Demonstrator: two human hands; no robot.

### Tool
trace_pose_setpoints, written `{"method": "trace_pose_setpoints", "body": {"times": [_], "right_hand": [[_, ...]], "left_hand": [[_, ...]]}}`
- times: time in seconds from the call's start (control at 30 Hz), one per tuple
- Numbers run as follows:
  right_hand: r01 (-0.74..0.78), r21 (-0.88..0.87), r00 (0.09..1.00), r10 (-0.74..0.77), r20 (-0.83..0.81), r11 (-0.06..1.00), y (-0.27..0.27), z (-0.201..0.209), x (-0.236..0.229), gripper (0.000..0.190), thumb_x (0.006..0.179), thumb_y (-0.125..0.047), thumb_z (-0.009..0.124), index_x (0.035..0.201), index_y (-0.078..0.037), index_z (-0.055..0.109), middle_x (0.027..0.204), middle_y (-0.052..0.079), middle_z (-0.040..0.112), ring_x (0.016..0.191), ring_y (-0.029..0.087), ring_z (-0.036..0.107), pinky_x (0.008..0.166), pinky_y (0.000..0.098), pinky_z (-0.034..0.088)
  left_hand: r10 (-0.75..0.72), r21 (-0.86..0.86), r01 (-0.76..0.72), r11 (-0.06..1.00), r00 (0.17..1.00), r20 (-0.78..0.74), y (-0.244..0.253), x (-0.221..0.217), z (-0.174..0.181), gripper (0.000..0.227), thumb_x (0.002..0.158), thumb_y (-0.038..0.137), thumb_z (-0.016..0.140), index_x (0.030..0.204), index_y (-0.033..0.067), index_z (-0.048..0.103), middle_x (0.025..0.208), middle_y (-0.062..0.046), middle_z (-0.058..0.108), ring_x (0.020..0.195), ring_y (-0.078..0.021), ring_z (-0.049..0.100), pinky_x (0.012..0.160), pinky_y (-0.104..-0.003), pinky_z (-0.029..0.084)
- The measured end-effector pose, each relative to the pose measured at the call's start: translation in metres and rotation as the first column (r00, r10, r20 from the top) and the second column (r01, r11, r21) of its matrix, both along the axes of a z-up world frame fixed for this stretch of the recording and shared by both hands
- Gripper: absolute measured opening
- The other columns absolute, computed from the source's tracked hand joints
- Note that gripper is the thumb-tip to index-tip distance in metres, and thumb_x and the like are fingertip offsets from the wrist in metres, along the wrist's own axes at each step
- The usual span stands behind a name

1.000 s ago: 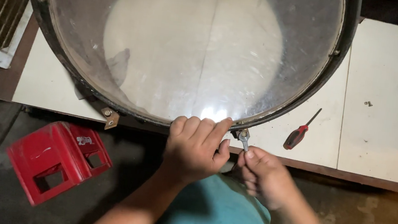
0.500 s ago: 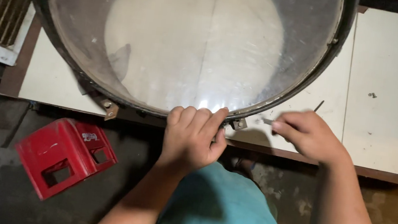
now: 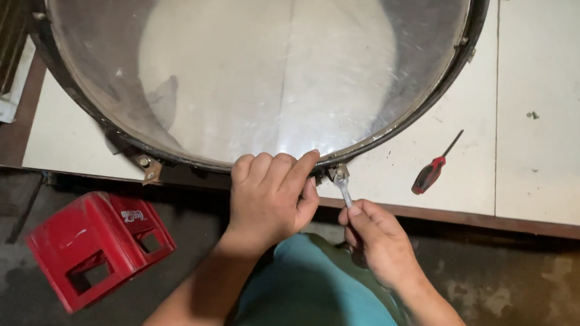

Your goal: The person uses a wrench to tighten bolts on the rim of a large metal bowl. They systematically move around the bowl, securing each bolt in sequence.

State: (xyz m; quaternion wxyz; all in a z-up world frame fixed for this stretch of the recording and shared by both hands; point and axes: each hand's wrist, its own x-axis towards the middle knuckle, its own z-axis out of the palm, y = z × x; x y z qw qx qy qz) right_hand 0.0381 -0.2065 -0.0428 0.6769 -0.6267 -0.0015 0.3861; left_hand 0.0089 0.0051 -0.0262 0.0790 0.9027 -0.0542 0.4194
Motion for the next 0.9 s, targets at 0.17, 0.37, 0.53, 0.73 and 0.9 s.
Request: {"method": "trace_pose_setpoints", "body": {"times": [0.17, 0.37, 0.53, 0.73, 0.9], "right_hand": [[0.186, 0.092, 0.975, -0.172, -0.140, 0.978, 0.022, -0.006, -0.024, 0.027, 0.110, -0.017, 0.041, 0.101, 0.000, 0.059, 0.056, 0.005, 0.035, 0.040, 0.014, 0.034, 0.035, 0.0250, 0.025], [0.391, 0.234, 0.868, -0.272, -0.416, 0.890, 0.048, 0.004, -0.039, 0.026, 0.107, -0.028, 0.050, 0.088, -0.010, 0.045, 0.064, 0.003, 0.034, 0.044, 0.011, 0.019, 0.040, 0.0283, 0.014], [0.422, 0.314, 0.864, -0.272, -0.424, 0.850, 0.056, 0.009, -0.041, 0.024, 0.107, -0.021, 0.046, 0.085, -0.012, 0.040, 0.065, 0.003, 0.034, 0.049, 0.013, 0.029, 0.046, 0.0295, 0.022], [0.423, 0.514, 0.893, -0.246, -0.378, 0.746, 0.077, 0.010, -0.042, 0.032, 0.107, -0.026, 0.046, 0.079, -0.010, 0.043, 0.060, 0.002, 0.033, 0.048, 0.012, 0.022, 0.045, 0.0305, 0.016], [0.366, 0.437, 0.914, -0.228, -0.337, 0.822, 0.073, 0.016, -0.036, 0.037, 0.106, -0.031, 0.044, 0.076, -0.012, 0.040, 0.058, 0.000, 0.023, 0.048, 0.013, 0.016, 0.044, 0.0315, 0.014]], "left_hand": [[-0.013, -0.034, 0.012, 0.999, 0.999, -0.050, -0.002, -0.004, 0.004, 0.033, 0.090, 0.025, 0.057, 0.116, 0.0128, 0.074, 0.082, -0.003, 0.054, 0.071, -0.0215, 0.050, 0.080, -0.038, 0.042], [0.060, -0.017, -0.068, 0.998, 0.956, -0.288, -0.006, -0.011, 0.014, 0.040, 0.085, 0.032, 0.063, 0.122, 0.0181, 0.071, 0.086, -0.002, 0.055, 0.077, -0.0263, 0.050, 0.080, -0.043, 0.038], [0.060, -0.017, -0.068, 0.998, 0.952, -0.300, -0.005, -0.011, 0.019, 0.040, 0.084, 0.030, 0.064, 0.122, 0.0176, 0.071, 0.086, -0.001, 0.056, 0.077, -0.0255, 0.050, 0.080, -0.042, 0.038], [0.066, 0.015, -0.064, 0.998, 0.956, -0.287, -0.004, -0.011, 0.021, 0.037, 0.084, 0.021, 0.067, 0.120, 0.0185, 0.073, 0.081, 0.000, 0.052, 0.073, -0.0238, 0.049, 0.075, -0.040, 0.038], [0.051, 0.005, -0.053, 0.999, 0.946, -0.320, -0.003, -0.011, 0.023, 0.049, 0.081, 0.041, 0.073, 0.123, 0.0168, 0.072, 0.084, 0.000, 0.056, 0.075, -0.0242, 0.051, 0.075, -0.041, 0.039]]}}
